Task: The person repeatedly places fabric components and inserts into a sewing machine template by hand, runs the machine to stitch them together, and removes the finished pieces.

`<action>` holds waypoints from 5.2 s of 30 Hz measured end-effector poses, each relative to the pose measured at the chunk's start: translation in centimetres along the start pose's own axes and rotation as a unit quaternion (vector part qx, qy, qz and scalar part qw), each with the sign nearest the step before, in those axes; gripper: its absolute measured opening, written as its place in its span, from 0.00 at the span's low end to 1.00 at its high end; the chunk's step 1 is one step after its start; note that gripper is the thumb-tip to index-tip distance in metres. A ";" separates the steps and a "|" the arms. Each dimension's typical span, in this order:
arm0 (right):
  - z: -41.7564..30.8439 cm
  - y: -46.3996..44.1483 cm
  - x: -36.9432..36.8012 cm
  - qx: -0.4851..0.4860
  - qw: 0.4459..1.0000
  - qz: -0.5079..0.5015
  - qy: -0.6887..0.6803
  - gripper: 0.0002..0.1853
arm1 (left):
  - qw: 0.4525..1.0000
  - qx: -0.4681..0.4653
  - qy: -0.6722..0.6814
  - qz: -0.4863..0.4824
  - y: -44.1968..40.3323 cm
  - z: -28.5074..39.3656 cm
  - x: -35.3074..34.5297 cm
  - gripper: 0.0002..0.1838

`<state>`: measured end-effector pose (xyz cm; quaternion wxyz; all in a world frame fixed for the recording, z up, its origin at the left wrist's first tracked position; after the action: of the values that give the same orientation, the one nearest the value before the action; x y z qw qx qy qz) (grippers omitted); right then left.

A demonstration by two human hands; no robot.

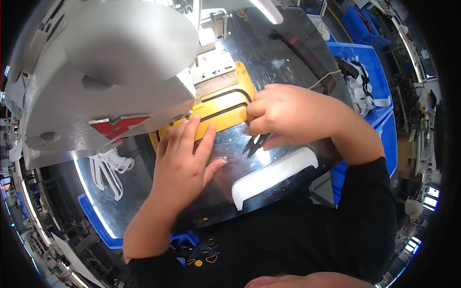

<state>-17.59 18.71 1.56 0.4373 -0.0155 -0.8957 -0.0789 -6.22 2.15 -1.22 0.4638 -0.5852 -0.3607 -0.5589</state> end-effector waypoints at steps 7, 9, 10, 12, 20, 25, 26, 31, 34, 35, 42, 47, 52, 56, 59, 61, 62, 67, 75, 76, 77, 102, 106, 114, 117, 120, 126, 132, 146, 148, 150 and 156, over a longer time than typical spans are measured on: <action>-0.2 0.6 0.1 0.031 0.988 0.149 0.010 0.29 | 1.000 -0.009 -0.015 -0.002 0.0 0.3 -0.1 0.37; 0.1 0.3 -0.5 0.046 0.984 0.168 0.025 0.29 | 1.000 -0.006 -0.014 -0.004 -0.1 0.2 -0.2 0.37; -0.1 0.3 -0.5 0.046 0.983 0.174 0.045 0.29 | 1.000 -0.003 -0.013 -0.009 -0.1 0.3 -0.1 0.37; -0.4 0.1 -0.7 0.040 0.984 0.162 0.068 0.28 | 1.000 -0.008 -0.017 -0.016 0.1 0.2 -0.5 0.37; -2.0 -0.5 -0.2 0.040 0.976 0.164 0.138 0.27 | 0.999 -0.026 -0.015 0.016 0.3 0.5 -0.7 0.39; -2.6 -0.7 -0.6 0.038 0.972 0.167 0.160 0.27 | 0.999 -0.023 -0.023 0.024 0.4 0.6 -0.6 0.40; -2.7 -0.8 -0.7 0.035 0.972 0.164 0.165 0.27 | 0.999 -0.024 -0.025 0.024 0.4 0.6 -0.6 0.40; -3.1 -1.0 -0.8 0.040 0.968 0.172 0.177 0.27 | 0.999 -0.024 -0.023 0.018 0.4 0.5 -0.7 0.39; -3.0 -1.2 -1.0 0.034 0.969 0.173 0.175 0.27 | 0.999 -0.023 -0.022 0.017 0.4 0.4 -0.6 0.39; -2.9 -1.2 -1.1 0.032 0.970 0.171 0.171 0.27 | 0.999 -0.021 -0.024 0.016 0.4 0.5 -0.4 0.39; -3.3 -1.6 -1.0 0.030 0.965 0.169 0.198 0.30 | 0.999 -0.023 -0.025 0.020 0.3 0.6 -0.7 0.39; -3.1 -1.5 -1.3 0.015 0.966 0.159 0.201 0.31 | 1.000 -0.012 -0.013 0.020 0.2 0.6 -0.8 0.41; -2.2 -0.8 -1.5 -0.008 0.970 0.144 0.194 0.32 | 1.000 -0.010 -0.003 -0.011 -0.1 1.0 -1.0 0.43; -2.0 -0.2 -1.3 -0.011 0.967 0.141 0.211 0.31 | 1.000 -0.019 -0.005 -0.021 -0.2 1.3 -0.9 0.42; -1.9 0.3 -1.1 -0.022 0.964 0.141 0.223 0.29 | 0.999 -0.021 -0.004 -0.030 -0.2 1.6 -0.9 0.41; -1.7 0.5 -1.0 -0.028 0.964 0.140 0.223 0.28 | 0.999 -0.023 0.003 -0.033 -0.2 1.6 -0.8 0.41; -1.7 0.6 -0.9 -0.031 0.964 0.139 0.222 0.27 | 0.999 -0.025 0.005 -0.034 -0.2 1.6 -0.7 0.40; -0.8 1.2 -0.9 -0.079 0.967 0.131 0.206 0.23 | 0.999 -0.034 0.026 -0.033 -0.1 1.8 -0.8 0.39; 0.4 1.1 0.4 -0.058 0.951 0.206 0.223 0.22 | 0.999 -0.032 0.034 -0.026 -0.2 1.5 -0.6 0.38; 0.6 1.0 0.6 -0.056 0.949 0.211 0.226 0.22 | 0.999 -0.032 0.031 -0.026 -0.2 1.4 -0.6 0.38; 0.8 0.9 0.7 -0.054 0.948 0.215 0.228 0.22 | 0.999 -0.029 0.033 -0.025 -0.2 1.3 -0.5 0.38; 1.8 0.1 1.2 -0.065 0.940 0.221 0.251 0.20 | 0.995 0.088 -0.045 0.018 0.6 -1.4 -0.1 0.39; 1.7 0.1 1.0 -0.068 0.942 0.216 0.249 0.20 | 0.995 0.085 -0.043 0.025 0.6 -1.6 0.0 0.40; 1.3 0.0 0.6 -0.060 0.939 0.228 0.250 0.19 | 0.994 0.098 -0.044 0.014 0.6 -1.9 0.2 0.40; 1.1 -0.1 0.7 -0.056 0.939 0.226 0.251 0.19 | 0.994 0.100 -0.039 0.014 0.7 -2.0 0.1 0.39; 0.8 -0.2 0.8 -0.058 0.939 0.221 0.256 0.18 | 0.994 0.101 -0.036 0.017 0.7 -2.0 0.1 0.39; 0.6 -0.1 0.4 -0.051 0.945 0.210 0.247 0.19 | 0.993 0.108 -0.046 0.009 0.6 -2.1 0.2 0.39; 0.3 -0.5 -0.3 -0.052 0.943 0.215 0.247 0.21 | 0.990 0.135 -0.033 -0.004 0.4 -2.4 0.0 0.39; 1.1 -0.7 -1.0 0.007 0.953 0.237 0.189 0.21 | 0.996 0.081 -0.043 -0.010 1.3 -3.9 1.0 0.42; 1.5 -0.8 -1.2 0.004 0.960 0.223 0.170 0.25 | 0.996 0.073 -0.050 -0.004 1.2 -4.0 0.9 0.43; 1.4 -0.9 -1.2 0.021 0.956 0.237 0.170 0.22 | 0.996 0.078 -0.044 0.002 1.3 -4.0 0.1 0.44; 0.9 -1.3 -1.6 0.041 0.951 0.244 0.188 0.22 | 0.997 0.079 -0.026 -0.003 1.6 -4.7 -0.2 0.46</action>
<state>-17.42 17.65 -0.43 0.6036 -0.2005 -0.7689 0.0656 -6.25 -2.72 -1.90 0.4970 -0.5601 -0.4175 -0.5147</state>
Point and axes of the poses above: each hand's wrist, its own y-axis away from the middle knuckle, its own x-axis out of the back of the hand, z = x × y, the point moved 7 cm from there along -y, towards the middle knuckle, and after that the axes turned 10 degrees about -y, right-handed, at the moved point
